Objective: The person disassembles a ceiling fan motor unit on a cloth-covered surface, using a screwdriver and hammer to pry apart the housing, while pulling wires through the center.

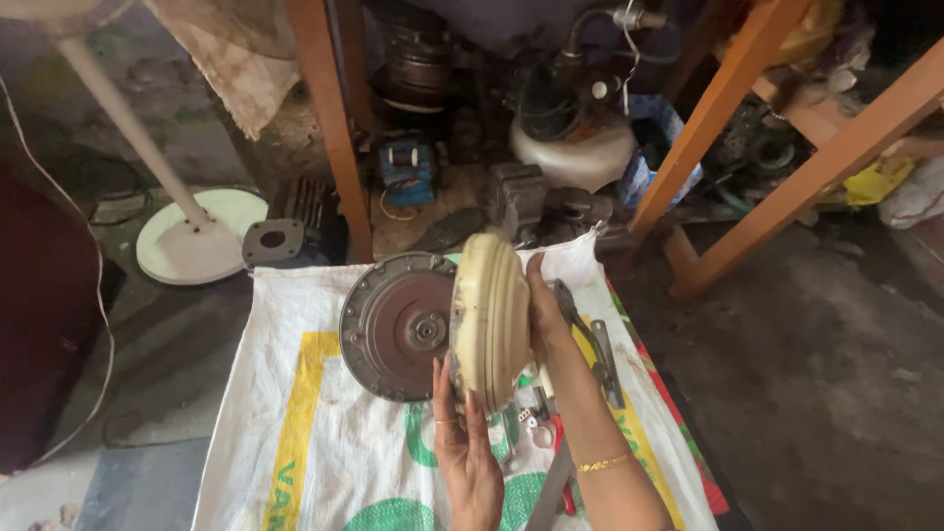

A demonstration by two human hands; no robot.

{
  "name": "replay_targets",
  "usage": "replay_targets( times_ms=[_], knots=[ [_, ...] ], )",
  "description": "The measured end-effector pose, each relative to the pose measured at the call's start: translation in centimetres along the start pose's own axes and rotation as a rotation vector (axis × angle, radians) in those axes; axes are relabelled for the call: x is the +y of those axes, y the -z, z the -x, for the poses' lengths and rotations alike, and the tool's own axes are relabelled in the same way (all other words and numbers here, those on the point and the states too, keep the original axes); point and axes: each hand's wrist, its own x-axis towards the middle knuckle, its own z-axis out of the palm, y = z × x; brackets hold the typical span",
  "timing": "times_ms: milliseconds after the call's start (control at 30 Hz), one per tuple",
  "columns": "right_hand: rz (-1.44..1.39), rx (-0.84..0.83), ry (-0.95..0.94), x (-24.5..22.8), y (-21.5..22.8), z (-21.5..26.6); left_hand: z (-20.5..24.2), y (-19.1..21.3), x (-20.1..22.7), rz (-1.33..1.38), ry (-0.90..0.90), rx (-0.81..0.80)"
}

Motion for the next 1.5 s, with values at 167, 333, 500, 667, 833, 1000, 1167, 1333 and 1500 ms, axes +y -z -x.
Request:
replay_targets(
  times_ms=[167,333,500,667,833,1000,1167,1333,1500],
  knots=[
    [0.137,0.122,-0.046,-0.8,-1.8,0.4,-0.8,0.6,1.9,-0.024,0.032,0.034],
    [0.293,-0.005,0.069,-0.7,-1.9,-1.2,-1.5,1.7,2.0,-0.135,0.074,0.16],
    [0.483,0.086,0.088,-1.4,-2.7,-1.8,-1.5,2.7,1.5,-0.138,-0.07,0.139],
    [0.56,0.111,0.146,-1.2,-3.0,-0.4,-1.5,3.4,1.6,-0.191,0.025,0.208],
    [0.645,0.146,0.192,-0.8,-3.6,-0.4,-1.4,4.0,1.2,-0.18,0.051,0.246],
    [0.795,0.172,0.264,-0.9,-4.1,-0.2,-1.6,4.6,0.9,-0.071,0.11,0.279],
    [0.722,0.142,0.279,-1.0,-4.2,0.9,-1.2,4.7,0.3,-0.126,0.054,0.255],
    [0.75,0.178,0.295,-1.4,-4.2,1.6,-1.2,4.6,-0.3,-0.176,0.056,0.264],
    [0.897,0.281,0.321,-1.5,-4.9,2.5,-2.9,5.7,0.5,-0.287,-0.042,0.269]
  ],
)
